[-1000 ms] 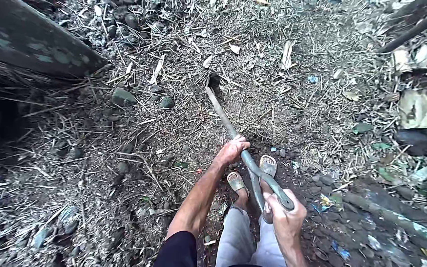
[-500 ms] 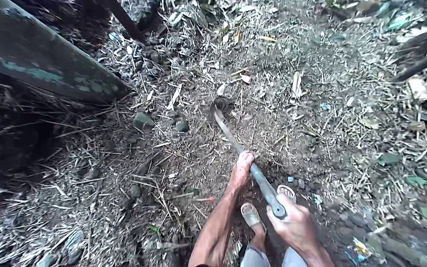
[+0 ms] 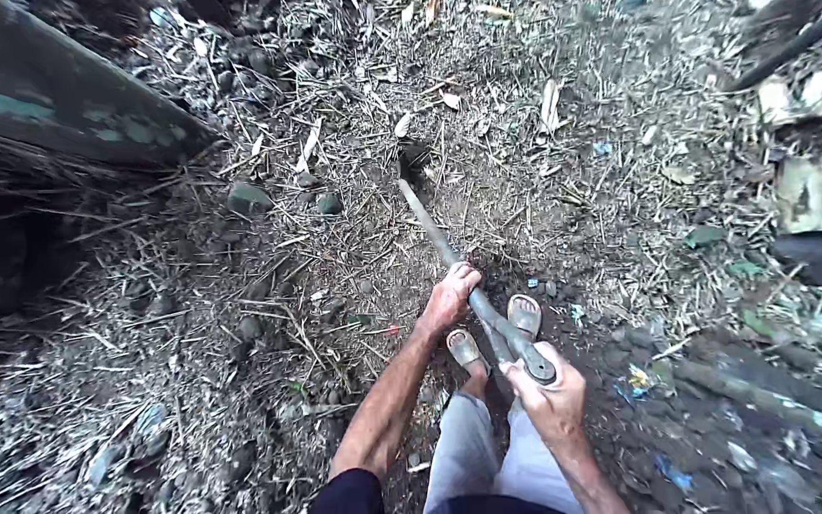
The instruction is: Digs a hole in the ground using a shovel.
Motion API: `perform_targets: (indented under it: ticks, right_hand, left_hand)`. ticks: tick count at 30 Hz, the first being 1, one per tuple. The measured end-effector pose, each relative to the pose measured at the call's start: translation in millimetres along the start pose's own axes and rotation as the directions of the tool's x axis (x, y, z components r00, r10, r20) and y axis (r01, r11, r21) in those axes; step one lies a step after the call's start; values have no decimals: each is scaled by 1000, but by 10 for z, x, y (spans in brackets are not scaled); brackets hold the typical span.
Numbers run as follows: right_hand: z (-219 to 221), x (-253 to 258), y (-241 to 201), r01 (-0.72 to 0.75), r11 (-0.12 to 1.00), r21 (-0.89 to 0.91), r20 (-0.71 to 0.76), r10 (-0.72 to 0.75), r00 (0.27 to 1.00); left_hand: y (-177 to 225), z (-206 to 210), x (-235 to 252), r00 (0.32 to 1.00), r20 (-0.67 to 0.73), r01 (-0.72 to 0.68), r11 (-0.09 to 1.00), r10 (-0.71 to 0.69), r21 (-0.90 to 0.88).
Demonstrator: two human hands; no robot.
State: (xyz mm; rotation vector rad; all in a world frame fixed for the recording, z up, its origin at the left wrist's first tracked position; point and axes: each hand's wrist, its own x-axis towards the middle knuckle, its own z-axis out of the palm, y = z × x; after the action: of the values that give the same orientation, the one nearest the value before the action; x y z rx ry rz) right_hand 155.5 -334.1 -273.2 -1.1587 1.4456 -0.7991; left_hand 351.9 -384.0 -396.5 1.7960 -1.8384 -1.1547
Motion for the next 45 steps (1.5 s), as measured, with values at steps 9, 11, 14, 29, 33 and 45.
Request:
perform_targets:
  ticks: [9,11,14,29,33,45]
  right_hand:
    - [-968,-207,-1305,278,819,-501,361,-94,928]
    - [-667,-7,-1131,367,764,-531,384,-169,908]
    - [-13,195,-283,465,675,-573,396,-268,878]
    - [-930,-195,-824,107,863,-493,133,-47,990]
    - [-1367,-322,-1427,238,757,-609,320,-40,947]
    - [188,447,-71,330,784,-526,348,-155,924]
  left_hand:
    - [1098,-76,-350,979,-187,-120,976,85,-183]
    - [820,-49,-204,981,-191,-73,976,33,-204]
    - [24,98,-25,994,-60,76,983,-88,-170]
    - [898,169,-94,995,72,-53,987,64,-154]
    - [1474,91,-335,995,-31,-99,965,94,-243]
    - [-337,-47,300,998,48,41,993,-36,-110]
